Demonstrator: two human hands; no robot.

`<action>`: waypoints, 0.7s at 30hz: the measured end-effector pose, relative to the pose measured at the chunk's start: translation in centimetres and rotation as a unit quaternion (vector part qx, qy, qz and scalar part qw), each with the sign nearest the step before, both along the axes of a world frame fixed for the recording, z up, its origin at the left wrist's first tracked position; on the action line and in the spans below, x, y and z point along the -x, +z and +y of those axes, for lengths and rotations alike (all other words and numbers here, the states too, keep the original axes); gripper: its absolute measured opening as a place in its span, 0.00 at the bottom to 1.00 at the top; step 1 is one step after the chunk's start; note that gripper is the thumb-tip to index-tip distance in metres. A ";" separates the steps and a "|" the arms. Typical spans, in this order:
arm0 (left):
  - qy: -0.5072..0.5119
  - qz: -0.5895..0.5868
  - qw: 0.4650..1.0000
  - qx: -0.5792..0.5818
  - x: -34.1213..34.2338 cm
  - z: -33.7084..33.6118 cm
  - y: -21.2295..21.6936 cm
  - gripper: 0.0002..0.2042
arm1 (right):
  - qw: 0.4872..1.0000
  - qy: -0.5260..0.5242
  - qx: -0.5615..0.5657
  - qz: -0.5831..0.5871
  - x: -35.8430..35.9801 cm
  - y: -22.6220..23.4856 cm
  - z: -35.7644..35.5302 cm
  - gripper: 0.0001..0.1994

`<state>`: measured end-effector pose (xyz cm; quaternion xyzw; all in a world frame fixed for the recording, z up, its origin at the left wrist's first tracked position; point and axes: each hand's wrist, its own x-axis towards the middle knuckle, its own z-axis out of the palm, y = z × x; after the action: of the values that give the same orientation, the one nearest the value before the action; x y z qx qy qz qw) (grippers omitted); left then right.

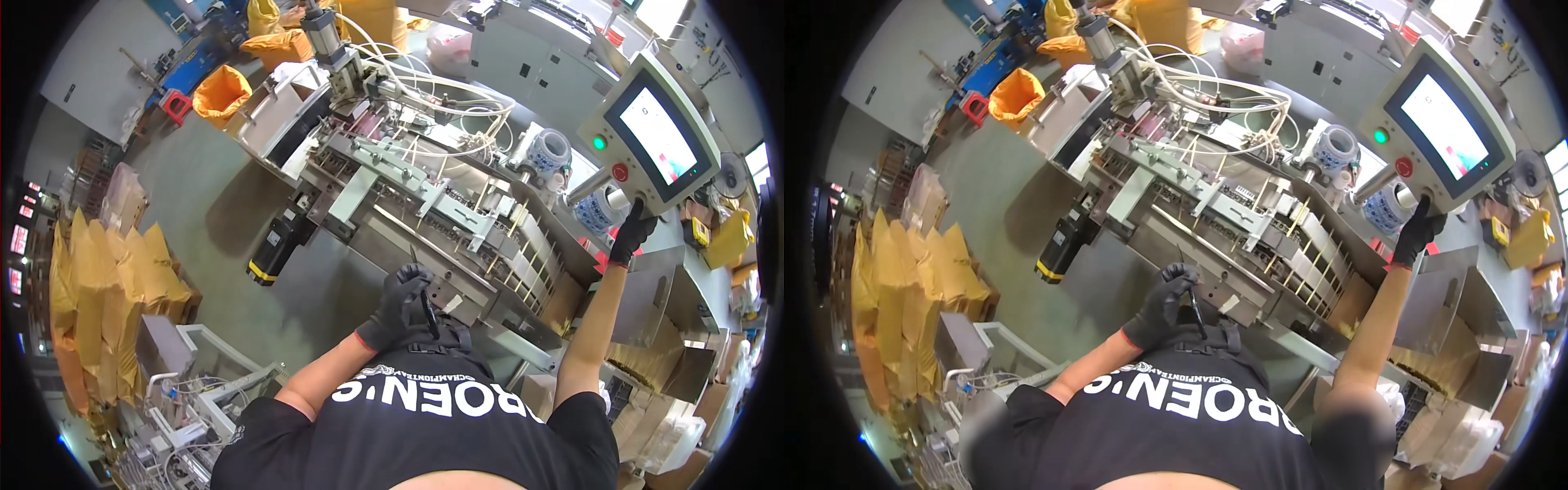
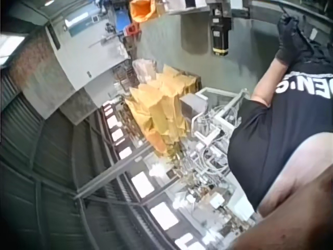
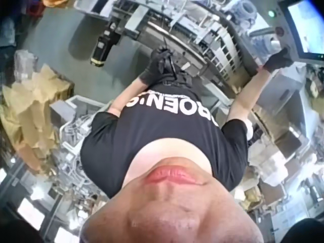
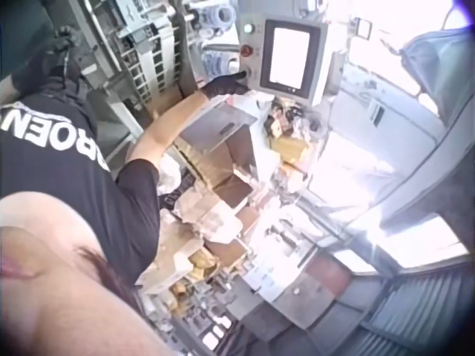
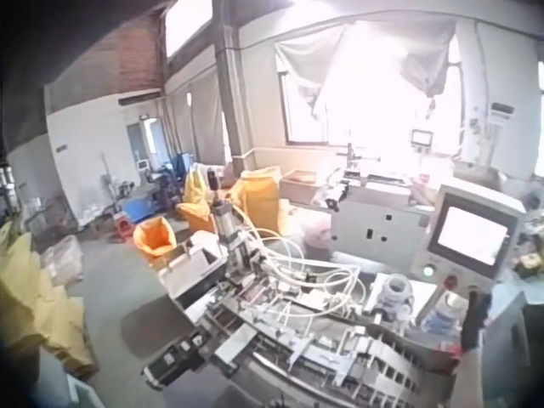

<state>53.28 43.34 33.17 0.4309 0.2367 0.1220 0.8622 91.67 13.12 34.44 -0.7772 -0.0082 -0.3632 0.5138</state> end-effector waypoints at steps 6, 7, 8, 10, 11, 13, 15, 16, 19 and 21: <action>0.029 -0.009 0.997 -0.067 2.0 0.2 -0.9 0.04 | 0.999 0.039 0.002 0.017 6.1 -3.4 2.7 0.23; 0.025 -0.002 0.998 -0.056 2.2 0.4 -0.8 0.05 | 0.998 0.029 0.006 0.062 6.4 -3.6 2.9 0.25; 0.020 0.002 0.998 -0.059 2.5 0.5 -0.7 0.05 | 0.985 0.050 -0.067 0.151 6.0 -3.4 3.0 0.24; 0.001 0.017 0.997 -0.072 3.0 0.7 -0.1 0.05 | 0.938 0.218 -0.212 0.165 3.8 -2.4 2.8 0.19; -0.017 0.019 0.994 -0.102 3.2 1.0 0.2 0.06 | 0.889 0.296 -0.292 0.190 2.1 -1.7 2.6 0.16; -0.020 0.008 0.986 -0.164 3.5 1.5 0.4 0.06 | 0.795 0.303 -0.460 0.253 -2.0 -0.3 2.8 0.07; -0.019 -0.003 0.975 -0.221 3.9 2.0 0.2 0.07 | 0.806 0.371 -0.416 0.200 -4.4 0.1 3.3 0.06; 0.003 -0.028 0.973 -0.231 4.1 2.4 0.0 0.07 | 0.766 0.367 -0.479 0.223 -5.2 0.3 3.5 0.06; 0.024 -0.056 0.961 -0.270 5.0 4.2 -0.9 0.08 | 0.800 0.310 -0.455 0.240 -5.3 0.3 4.3 0.08; 0.016 -0.058 0.952 -0.301 5.8 5.1 -1.2 0.08 | 0.792 0.323 -0.462 0.235 -4.6 0.6 4.7 0.08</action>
<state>47.49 48.48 31.95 0.6585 0.1457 0.2257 0.7030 96.32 17.84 35.00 -0.4603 0.0307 0.0575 0.8854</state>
